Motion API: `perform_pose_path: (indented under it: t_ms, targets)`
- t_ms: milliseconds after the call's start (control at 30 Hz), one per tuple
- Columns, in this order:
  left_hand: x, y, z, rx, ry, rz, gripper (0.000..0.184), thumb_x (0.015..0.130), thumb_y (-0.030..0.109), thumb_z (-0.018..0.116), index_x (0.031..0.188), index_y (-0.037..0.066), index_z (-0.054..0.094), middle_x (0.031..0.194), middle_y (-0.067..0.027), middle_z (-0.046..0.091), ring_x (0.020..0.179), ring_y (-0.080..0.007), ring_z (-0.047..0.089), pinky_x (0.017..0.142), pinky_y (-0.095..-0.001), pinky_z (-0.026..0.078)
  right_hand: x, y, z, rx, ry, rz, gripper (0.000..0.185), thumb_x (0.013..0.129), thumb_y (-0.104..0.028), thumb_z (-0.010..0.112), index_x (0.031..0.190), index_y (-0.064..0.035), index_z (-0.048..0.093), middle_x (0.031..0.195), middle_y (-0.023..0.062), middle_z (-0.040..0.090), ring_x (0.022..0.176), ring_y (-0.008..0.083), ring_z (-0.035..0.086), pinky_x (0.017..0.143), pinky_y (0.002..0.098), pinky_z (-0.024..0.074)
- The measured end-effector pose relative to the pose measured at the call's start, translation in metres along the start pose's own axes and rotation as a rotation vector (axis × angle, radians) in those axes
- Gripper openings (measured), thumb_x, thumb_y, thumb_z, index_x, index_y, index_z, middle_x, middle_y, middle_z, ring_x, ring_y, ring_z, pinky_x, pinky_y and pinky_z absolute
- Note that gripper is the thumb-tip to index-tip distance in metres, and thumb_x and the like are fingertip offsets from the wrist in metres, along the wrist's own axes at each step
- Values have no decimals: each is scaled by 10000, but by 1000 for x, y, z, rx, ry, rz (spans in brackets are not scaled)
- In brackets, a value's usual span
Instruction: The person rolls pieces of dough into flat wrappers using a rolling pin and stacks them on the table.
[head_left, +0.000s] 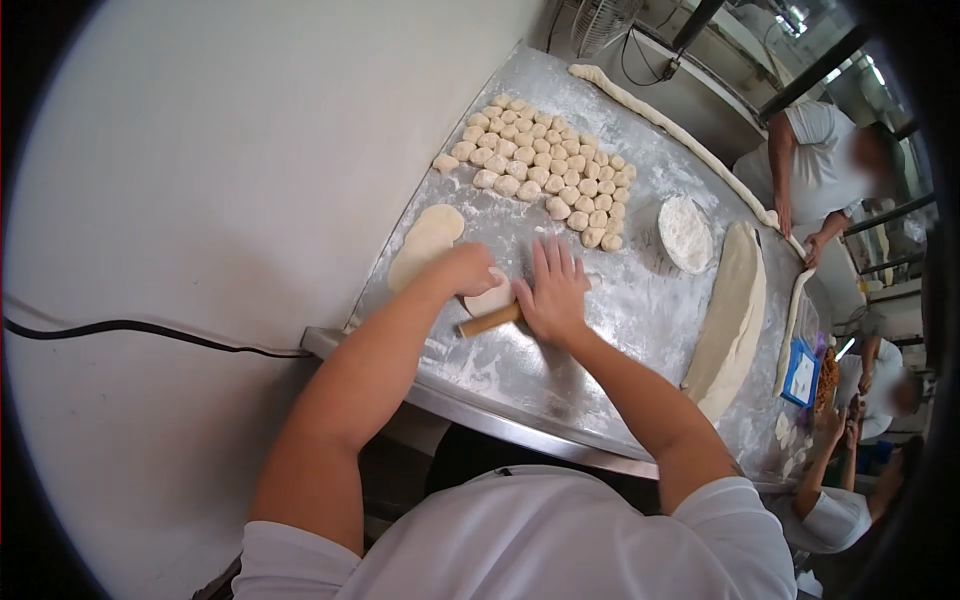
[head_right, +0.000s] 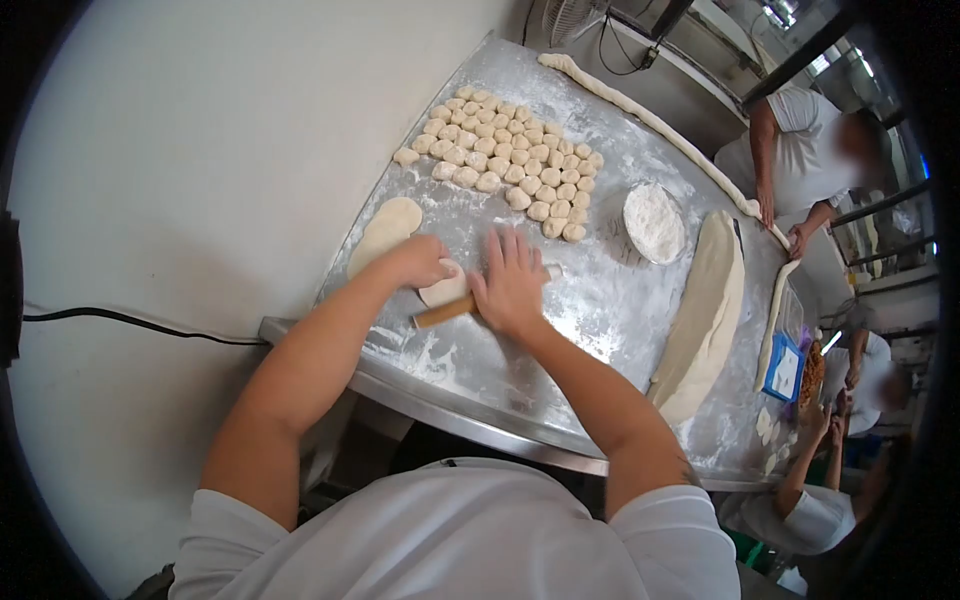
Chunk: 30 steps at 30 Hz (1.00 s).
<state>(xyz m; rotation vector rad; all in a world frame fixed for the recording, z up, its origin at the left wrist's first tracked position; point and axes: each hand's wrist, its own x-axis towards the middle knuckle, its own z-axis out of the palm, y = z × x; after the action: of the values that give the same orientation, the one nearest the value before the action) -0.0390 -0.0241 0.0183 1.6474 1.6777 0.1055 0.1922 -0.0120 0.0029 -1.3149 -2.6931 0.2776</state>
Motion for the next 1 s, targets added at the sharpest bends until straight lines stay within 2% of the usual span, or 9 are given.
perform_pose_path:
  t_ms: [67, 133, 267, 367, 567, 733, 800, 867, 1000]
  targets:
    - [9, -9, 8, -206, -18, -29, 433, 915, 374, 768, 1146, 12, 828, 1127, -222, 806, 1005, -394, 781, 897, -460, 614, -48, 12, -7, -5, -101, -26, 746, 1090, -493, 525, 1676, -50, 392, 1752, 245, 311, 1589, 471, 308, 1291, 667, 190]
    - [15, -10, 5, -19, -147, -27, 394, 907, 336, 811, 1121, 5, 825, 1054, -236, 803, 954, -363, 784, 843, -450, 606, -74, 16, -15, 2, -147, -68, 726, 1095, -485, 522, 1665, -49, 412, 1750, 246, 315, 1581, 472, 320, 1283, 675, 196]
    - [2, 6, -7, 20, -258, -109, 364, 892, 304, 839, 1088, -3, 828, 1039, -255, 800, 936, -387, 783, 805, -466, 601, -2, -9, -5, -57, -68, 60, 742, 1099, -510, 503, 1669, -47, 398, 1745, 255, 311, 1585, 474, 313, 1277, 673, 220]
    - [-7, 11, -10, 108, -71, -86, 394, 868, 339, 847, 1060, -5, 834, 1048, -275, 792, 944, -418, 776, 813, -476, 602, 53, -21, 16, -1, 120, 101, 777, 1086, -527, 516, 1673, -37, 376, 1745, 265, 302, 1592, 482, 300, 1277, 672, 220]
    - [-13, -23, -13, 328, -75, 95, 454, 821, 443, 873, 976, 18, 842, 1008, -246, 797, 934, -405, 777, 837, -483, 611, -50, -5, -13, 75, -115, -38, 793, 1065, -508, 561, 1657, -11, 381, 1740, 277, 301, 1602, 492, 269, 1296, 652, 188]
    - [-48, -73, -48, 601, -147, -205, 368, 823, 380, 869, 947, 35, 834, 1029, -212, 802, 979, -387, 778, 847, -483, 618, -98, 13, -15, 72, -116, -139, 766, 1055, -460, 596, 1640, -1, 409, 1722, 283, 318, 1598, 486, 275, 1305, 650, 173]
    - [-64, -80, -48, 587, 118, -225, 334, 795, 340, 889, 904, 30, 828, 924, -191, 796, 925, -390, 776, 856, -497, 617, -89, 6, -7, 145, -122, -145, 750, 1053, -453, 603, 1624, 2, 431, 1706, 285, 336, 1590, 484, 287, 1307, 650, 172]
    - [-50, -92, -47, 546, 217, -102, 348, 750, 274, 924, 961, 18, 819, 1037, -207, 788, 1024, -388, 754, 947, -493, 600, -90, 10, -18, 168, -93, -85, 727, 1041, -442, 628, 1586, 14, 477, 1662, 294, 383, 1567, 480, 320, 1309, 643, 182]
    - [-44, -69, -64, 350, 246, -54, 977, 629, 161, 1032, 1472, -10, 568, 1491, -270, 588, 1341, -439, 604, 1123, -454, 531, -93, 13, -18, 164, -49, -95, 755, 1041, -475, 634, 1571, 44, 493, 1651, 296, 400, 1566, 470, 336, 1314, 618, 205]
